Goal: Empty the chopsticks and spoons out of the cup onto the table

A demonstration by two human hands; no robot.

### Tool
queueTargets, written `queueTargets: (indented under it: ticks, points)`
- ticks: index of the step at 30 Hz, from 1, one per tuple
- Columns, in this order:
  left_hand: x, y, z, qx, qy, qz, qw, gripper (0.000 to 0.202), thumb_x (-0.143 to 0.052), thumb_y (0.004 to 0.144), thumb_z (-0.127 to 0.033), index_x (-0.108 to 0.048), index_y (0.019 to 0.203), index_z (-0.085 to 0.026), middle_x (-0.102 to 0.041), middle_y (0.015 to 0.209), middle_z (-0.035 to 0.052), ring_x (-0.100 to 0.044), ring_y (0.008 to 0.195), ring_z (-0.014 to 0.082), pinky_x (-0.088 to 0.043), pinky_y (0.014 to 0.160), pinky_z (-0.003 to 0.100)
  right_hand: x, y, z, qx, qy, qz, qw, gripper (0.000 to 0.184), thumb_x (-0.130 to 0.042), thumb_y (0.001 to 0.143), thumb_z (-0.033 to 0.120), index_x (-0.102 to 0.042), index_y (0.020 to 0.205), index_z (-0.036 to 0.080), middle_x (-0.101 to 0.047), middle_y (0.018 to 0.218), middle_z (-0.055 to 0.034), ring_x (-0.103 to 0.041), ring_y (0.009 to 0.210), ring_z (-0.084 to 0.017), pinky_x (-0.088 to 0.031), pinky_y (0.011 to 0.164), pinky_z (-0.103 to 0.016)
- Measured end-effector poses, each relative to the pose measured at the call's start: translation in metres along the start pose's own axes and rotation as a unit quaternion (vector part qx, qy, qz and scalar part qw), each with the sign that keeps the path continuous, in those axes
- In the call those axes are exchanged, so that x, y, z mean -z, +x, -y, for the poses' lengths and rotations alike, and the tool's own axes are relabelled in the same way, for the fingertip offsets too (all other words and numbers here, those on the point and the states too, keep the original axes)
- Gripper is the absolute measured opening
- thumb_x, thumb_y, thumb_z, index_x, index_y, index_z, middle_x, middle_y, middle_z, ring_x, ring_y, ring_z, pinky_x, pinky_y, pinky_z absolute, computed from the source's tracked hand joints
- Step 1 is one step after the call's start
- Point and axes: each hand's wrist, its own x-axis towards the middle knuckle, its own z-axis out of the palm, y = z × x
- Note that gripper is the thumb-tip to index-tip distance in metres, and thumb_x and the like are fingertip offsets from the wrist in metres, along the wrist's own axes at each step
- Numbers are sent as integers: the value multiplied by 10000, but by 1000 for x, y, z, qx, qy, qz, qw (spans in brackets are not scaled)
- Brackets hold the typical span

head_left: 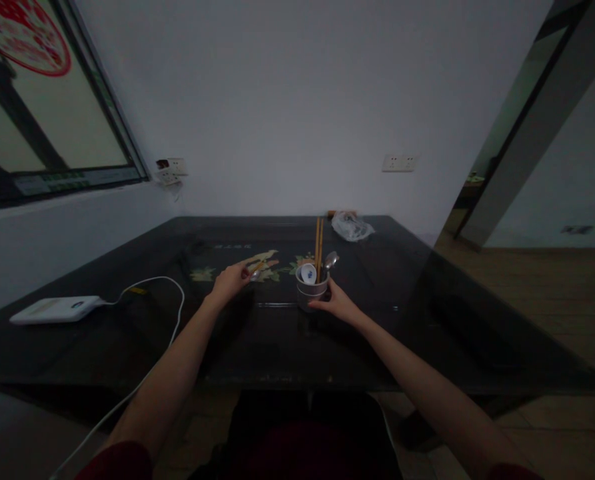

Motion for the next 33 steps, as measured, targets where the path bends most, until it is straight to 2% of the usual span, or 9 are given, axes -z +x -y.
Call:
queueTargets:
  ticks: [5,10,20,28,33]
  points:
    - [-8,-3,-10,-8,11,22,1000,226,-563,798,-422,-671,934,-277,-696,966,27,-643,867,201,-464,720,248,0,0,-1,-11,-5,-5,1000,770,-814,583,294,-452,1257,200,-554,1274,-106,-527,1176,-252,-382,1041,-437]
    - [-9,-6,-11,-4,30,37,999,220,-581,778,-420,-666,924,-279,-688,958,24,-639,853,213,-465,730,267,-1,0,1,-8,11,-1,1000,775,-813,584,291,-445,1261,203,-541,1290,-105,-531,1173,-241,-397,1031,-414]
    - [-6,-7,-12,-17,22,25,999,270,-599,783,-428,-611,964,-227,-663,1017,56,-617,900,225,-462,754,299,0,0,-2,-7,-1,-6,1000,769,-815,580,293,-450,1251,200,-555,1272,-102,-539,1161,-242,-408,1020,-413]
    - [-13,-1,1,-24,13,24,999,238,-600,784,-398,-612,945,-224,-659,1027,77,-618,950,257,-466,766,310,0,2,-5,-15,6,-1,1000,755,-820,573,295,-453,1225,189,-566,1248,-110,-561,1129,-248,-431,996,-414]
    - [-10,1,8,-43,-7,23,999,292,-627,748,-392,-605,990,-231,-662,1002,73,-626,929,252,-489,737,329,-1,1,-3,-15,25,7,1000,747,-815,577,291,-448,1220,191,-559,1254,-115,-560,1131,-244,-435,993,-409]
